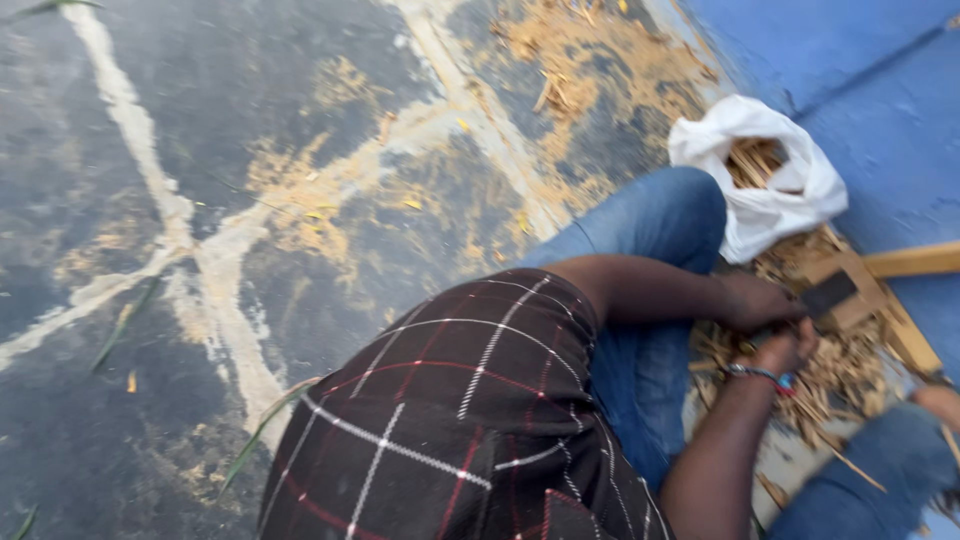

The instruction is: The person whittles small strips of wood using a handheld blade, placing the finished sticks into a white plastic bag.

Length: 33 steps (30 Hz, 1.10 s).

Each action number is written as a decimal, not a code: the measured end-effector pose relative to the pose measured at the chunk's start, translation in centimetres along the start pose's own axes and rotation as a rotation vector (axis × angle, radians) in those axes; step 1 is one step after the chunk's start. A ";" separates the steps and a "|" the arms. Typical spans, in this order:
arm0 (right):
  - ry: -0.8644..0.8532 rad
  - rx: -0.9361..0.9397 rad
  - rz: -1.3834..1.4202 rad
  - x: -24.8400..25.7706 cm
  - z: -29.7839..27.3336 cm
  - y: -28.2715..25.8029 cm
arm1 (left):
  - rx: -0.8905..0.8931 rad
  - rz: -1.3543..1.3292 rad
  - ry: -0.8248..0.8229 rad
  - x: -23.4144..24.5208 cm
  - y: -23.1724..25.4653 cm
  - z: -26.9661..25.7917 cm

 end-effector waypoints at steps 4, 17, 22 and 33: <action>-0.026 -0.099 -0.025 0.0 0.0 0.9 | -0.062 0.053 0.100 0.8 0.2 -0.6; 0.019 -0.070 0.008 0.5 0.4 1.5 | -0.066 0.055 0.060 0.3 0.4 -0.7; 0.010 -0.021 0.035 0.6 0.5 1.2 | -0.052 0.047 0.047 0.0 0.2 -0.4; 0.036 -0.043 -0.060 0.7 -0.2 1.1 | -0.043 0.012 0.046 0.0 0.6 -0.3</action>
Point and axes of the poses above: each hand's wrist, its own z-axis towards the middle knuckle, its own x-axis out of the back of the hand, y = z × x, the point moved 2 cm from there along z, towards the middle knuckle, and after that the axes turned 11 degrees about y, right-handed, at the moved point
